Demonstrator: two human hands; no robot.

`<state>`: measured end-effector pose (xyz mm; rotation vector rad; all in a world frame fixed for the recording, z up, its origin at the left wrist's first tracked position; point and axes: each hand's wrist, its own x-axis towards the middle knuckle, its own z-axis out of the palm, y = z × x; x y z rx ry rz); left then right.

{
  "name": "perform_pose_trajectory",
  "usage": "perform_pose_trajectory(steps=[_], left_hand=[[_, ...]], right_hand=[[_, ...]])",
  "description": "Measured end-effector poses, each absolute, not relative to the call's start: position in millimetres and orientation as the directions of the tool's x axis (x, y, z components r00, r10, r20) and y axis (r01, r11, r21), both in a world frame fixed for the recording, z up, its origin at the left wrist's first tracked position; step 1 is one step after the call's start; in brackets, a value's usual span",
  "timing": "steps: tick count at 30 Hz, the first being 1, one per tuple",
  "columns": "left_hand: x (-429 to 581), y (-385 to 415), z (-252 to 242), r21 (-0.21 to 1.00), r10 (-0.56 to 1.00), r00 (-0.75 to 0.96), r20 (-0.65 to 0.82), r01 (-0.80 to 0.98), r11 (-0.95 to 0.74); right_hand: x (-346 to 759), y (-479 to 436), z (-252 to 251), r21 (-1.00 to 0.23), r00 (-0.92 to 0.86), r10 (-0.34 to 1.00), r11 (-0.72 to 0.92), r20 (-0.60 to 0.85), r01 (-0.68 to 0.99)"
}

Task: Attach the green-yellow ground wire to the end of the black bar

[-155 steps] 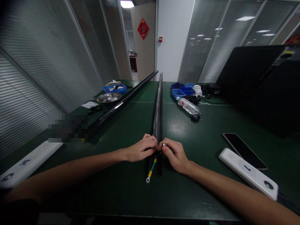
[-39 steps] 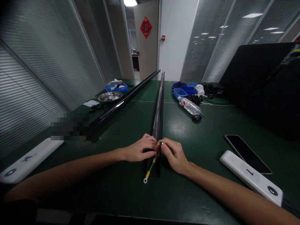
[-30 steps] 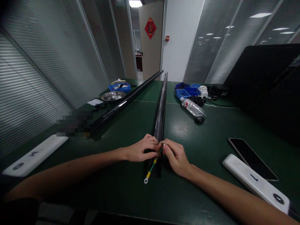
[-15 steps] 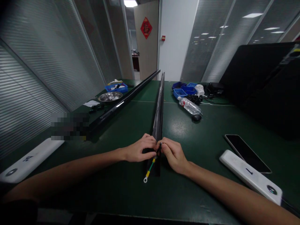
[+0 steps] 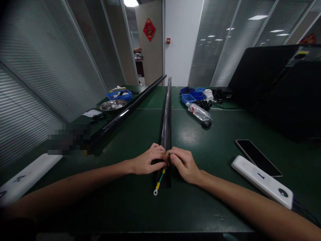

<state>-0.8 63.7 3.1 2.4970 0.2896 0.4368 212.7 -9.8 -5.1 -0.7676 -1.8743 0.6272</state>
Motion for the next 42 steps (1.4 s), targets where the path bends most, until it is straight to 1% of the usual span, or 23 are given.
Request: perform_pose_trajectory(steps=[7, 12, 17, 25, 31, 42], left_hand=[[-0.3, 61.6, 4.5, 0.575, 0.318, 0.916, 0.245, 0.127, -0.809], [-0.6, 63.8, 3.6, 0.586, 0.313, 0.926, 0.213, 0.135, -0.799], [-0.5, 64.1, 4.3, 0.591, 0.305, 0.928, 0.214, 0.125, -0.797], [-0.5, 63.2, 3.8, 0.582, 0.321, 0.919, 0.228, 0.135, -0.802], [-0.4, 61.6, 3.7, 0.579, 0.326, 0.912, 0.25, 0.129, -0.805], [-0.4, 63.8, 2.5, 0.582, 0.327, 0.918, 0.224, 0.143, -0.8]], right_hand=[[215.6, -7.2, -8.1, -0.693, -0.336, 0.706, 0.698, 0.623, 0.182], [214.4, -8.4, -6.9, -0.72, -0.338, 0.732, 0.668, 0.591, 0.189], [213.7, -8.9, -6.2, -0.739, -0.339, 0.753, 0.643, 0.564, 0.201], [212.9, -9.8, -6.4, -0.722, -0.297, 0.764, 0.642, 0.573, 0.26], [213.0, -7.6, -11.3, -0.74, -0.274, 0.77, 0.633, 0.576, 0.226], [214.0, -4.6, -14.7, -0.775, -0.279, 0.804, 0.587, 0.525, 0.233]])
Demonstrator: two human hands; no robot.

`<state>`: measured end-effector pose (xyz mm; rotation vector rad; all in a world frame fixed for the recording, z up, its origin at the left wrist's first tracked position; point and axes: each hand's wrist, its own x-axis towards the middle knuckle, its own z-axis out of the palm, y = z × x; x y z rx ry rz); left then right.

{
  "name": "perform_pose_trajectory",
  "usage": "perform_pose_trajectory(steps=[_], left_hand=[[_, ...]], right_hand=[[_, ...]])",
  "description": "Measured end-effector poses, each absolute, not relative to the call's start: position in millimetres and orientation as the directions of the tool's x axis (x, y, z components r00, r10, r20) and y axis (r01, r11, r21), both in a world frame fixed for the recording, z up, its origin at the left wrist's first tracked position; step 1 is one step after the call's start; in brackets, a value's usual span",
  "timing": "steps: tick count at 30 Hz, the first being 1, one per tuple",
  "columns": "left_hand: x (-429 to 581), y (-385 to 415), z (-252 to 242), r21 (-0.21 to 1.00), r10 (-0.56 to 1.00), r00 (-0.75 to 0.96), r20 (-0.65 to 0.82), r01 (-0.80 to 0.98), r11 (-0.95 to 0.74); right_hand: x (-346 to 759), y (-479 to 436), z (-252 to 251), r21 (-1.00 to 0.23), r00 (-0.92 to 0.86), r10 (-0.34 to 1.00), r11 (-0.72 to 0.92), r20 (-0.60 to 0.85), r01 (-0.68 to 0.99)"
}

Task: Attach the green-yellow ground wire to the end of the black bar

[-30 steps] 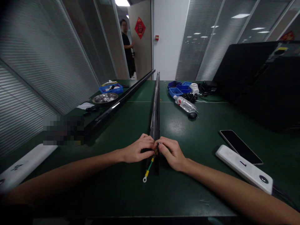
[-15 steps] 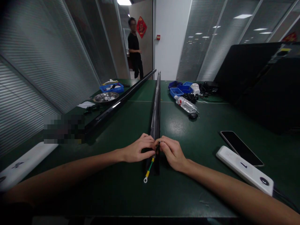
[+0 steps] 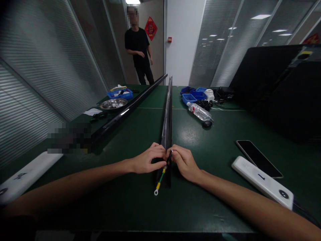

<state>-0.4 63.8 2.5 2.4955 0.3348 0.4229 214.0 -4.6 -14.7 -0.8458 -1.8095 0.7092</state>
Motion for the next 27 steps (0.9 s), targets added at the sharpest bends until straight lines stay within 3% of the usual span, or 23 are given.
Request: perform_pose_trajectory(steps=[19, 27], left_hand=[[0.5, 64.9, 2.6, 0.574, 0.337, 0.923, 0.188, 0.175, -0.8], [1.6, 62.8, 4.0, 0.583, 0.337, 0.919, 0.206, 0.161, -0.796]], right_hand=[[211.3, -0.6, -17.5, -0.88, -0.208, 0.903, 0.418, 0.375, 0.228], [211.8, 4.2, -17.0, -0.959, -0.252, 0.932, 0.28, 0.261, 0.039]])
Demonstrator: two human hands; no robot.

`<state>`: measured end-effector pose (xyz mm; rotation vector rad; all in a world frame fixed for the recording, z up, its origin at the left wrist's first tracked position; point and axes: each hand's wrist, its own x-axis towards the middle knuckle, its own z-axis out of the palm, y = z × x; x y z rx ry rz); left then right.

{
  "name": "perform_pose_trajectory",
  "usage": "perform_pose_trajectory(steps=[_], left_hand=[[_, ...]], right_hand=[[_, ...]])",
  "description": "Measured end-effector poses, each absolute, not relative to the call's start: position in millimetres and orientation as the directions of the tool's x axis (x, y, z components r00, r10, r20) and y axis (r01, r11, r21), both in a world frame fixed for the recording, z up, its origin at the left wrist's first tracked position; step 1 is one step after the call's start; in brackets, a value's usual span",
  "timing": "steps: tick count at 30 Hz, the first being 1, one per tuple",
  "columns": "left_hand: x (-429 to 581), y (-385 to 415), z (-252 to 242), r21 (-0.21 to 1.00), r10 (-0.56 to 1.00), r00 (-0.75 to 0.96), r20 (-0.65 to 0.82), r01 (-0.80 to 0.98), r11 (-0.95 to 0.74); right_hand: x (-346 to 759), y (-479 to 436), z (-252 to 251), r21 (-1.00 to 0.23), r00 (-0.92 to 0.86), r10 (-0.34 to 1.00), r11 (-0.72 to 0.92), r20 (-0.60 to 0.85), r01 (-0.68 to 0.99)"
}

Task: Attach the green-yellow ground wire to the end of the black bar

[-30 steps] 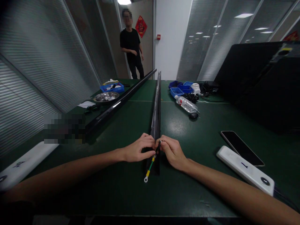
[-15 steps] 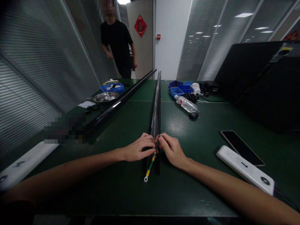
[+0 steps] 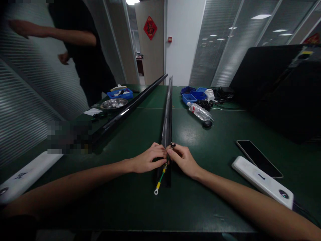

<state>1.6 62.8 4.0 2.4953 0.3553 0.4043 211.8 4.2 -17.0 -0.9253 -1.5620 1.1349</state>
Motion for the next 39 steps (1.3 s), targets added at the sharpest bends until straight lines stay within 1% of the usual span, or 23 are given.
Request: perform_pose_trajectory(steps=[4, 8, 11, 15, 24, 31, 39], left_hand=[[1.6, 63.0, 4.1, 0.578, 0.335, 0.92, 0.205, 0.162, -0.8], [1.0, 63.7, 4.3, 0.579, 0.34, 0.922, 0.184, 0.177, -0.796], [0.6, 64.2, 3.2, 0.584, 0.337, 0.923, 0.184, 0.173, -0.793], [0.5, 64.3, 0.6, 0.583, 0.354, 0.914, 0.198, 0.181, -0.792], [0.8, 64.1, 0.9, 0.574, 0.35, 0.915, 0.2, 0.181, -0.799], [1.4, 63.5, 1.5, 0.588, 0.359, 0.914, 0.188, 0.188, -0.786], [0.8, 63.4, 1.6, 0.579, 0.336, 0.917, 0.216, 0.157, -0.8]], right_hand=[[217.8, 11.2, -21.4, -0.982, -0.322, 0.936, 0.096, 0.144, -0.161], [227.1, 20.7, -17.2, -0.926, -0.413, 0.909, -0.1, 0.064, -0.363], [237.7, 31.1, -13.0, -0.873, -0.557, 0.831, -0.262, 0.013, -0.411], [251.7, 43.6, -15.6, -0.829, -0.691, 0.723, -0.401, -0.024, -0.39], [260.7, 50.9, -19.6, -0.804, -0.802, 0.596, -0.49, -0.027, -0.337], [262.7, 52.9, -23.0, -0.821, -0.814, 0.581, -0.47, -0.012, -0.324], [260.4, 49.4, -20.1, -0.857, -0.827, 0.563, -0.432, -0.015, -0.279]])
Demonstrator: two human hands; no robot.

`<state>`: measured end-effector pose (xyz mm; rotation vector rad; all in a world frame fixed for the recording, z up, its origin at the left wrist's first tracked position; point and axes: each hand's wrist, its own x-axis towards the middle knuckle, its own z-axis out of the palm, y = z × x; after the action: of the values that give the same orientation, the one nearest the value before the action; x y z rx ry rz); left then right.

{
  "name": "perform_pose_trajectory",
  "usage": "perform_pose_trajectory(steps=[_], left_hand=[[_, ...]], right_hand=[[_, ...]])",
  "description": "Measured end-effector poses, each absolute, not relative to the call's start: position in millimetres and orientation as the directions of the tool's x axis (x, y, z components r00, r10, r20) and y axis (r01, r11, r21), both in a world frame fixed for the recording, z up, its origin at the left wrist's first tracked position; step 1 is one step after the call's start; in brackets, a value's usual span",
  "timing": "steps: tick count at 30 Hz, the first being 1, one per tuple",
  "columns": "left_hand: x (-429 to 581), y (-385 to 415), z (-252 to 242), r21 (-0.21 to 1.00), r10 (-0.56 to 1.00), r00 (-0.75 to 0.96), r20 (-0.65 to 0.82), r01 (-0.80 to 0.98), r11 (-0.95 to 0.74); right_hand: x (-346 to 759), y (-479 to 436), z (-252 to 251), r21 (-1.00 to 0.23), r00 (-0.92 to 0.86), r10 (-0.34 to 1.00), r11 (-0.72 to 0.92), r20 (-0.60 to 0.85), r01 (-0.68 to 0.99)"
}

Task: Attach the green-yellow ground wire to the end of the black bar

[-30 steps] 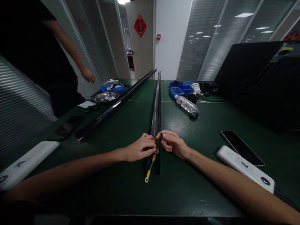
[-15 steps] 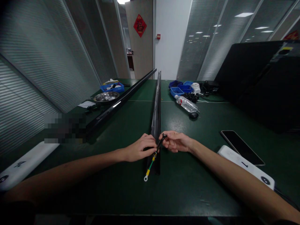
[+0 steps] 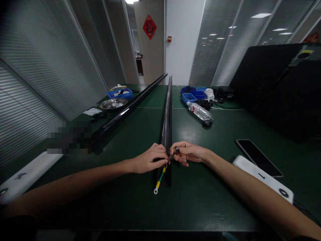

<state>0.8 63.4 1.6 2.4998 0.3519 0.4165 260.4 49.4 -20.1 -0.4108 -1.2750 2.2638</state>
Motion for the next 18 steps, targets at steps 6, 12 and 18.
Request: perform_pose_trajectory(steps=[6, 12, 18], left_hand=[[-0.1, 63.4, 3.8, 0.578, 0.318, 0.924, 0.21, 0.145, -0.803], [-0.3, 65.0, 1.9, 0.574, 0.309, 0.931, 0.194, 0.148, -0.806], [0.5, 65.2, 1.9, 0.574, 0.304, 0.931, 0.201, 0.139, -0.807]], right_hand=[[257.7, 48.2, -19.6, -0.874, -0.834, 0.552, -0.416, -0.022, -0.253], [255.3, 45.9, -18.2, -0.897, -0.82, 0.572, -0.374, -0.022, -0.237], [254.1, 47.0, -24.0, -0.91, -0.811, 0.584, -0.344, -0.015, -0.231]])
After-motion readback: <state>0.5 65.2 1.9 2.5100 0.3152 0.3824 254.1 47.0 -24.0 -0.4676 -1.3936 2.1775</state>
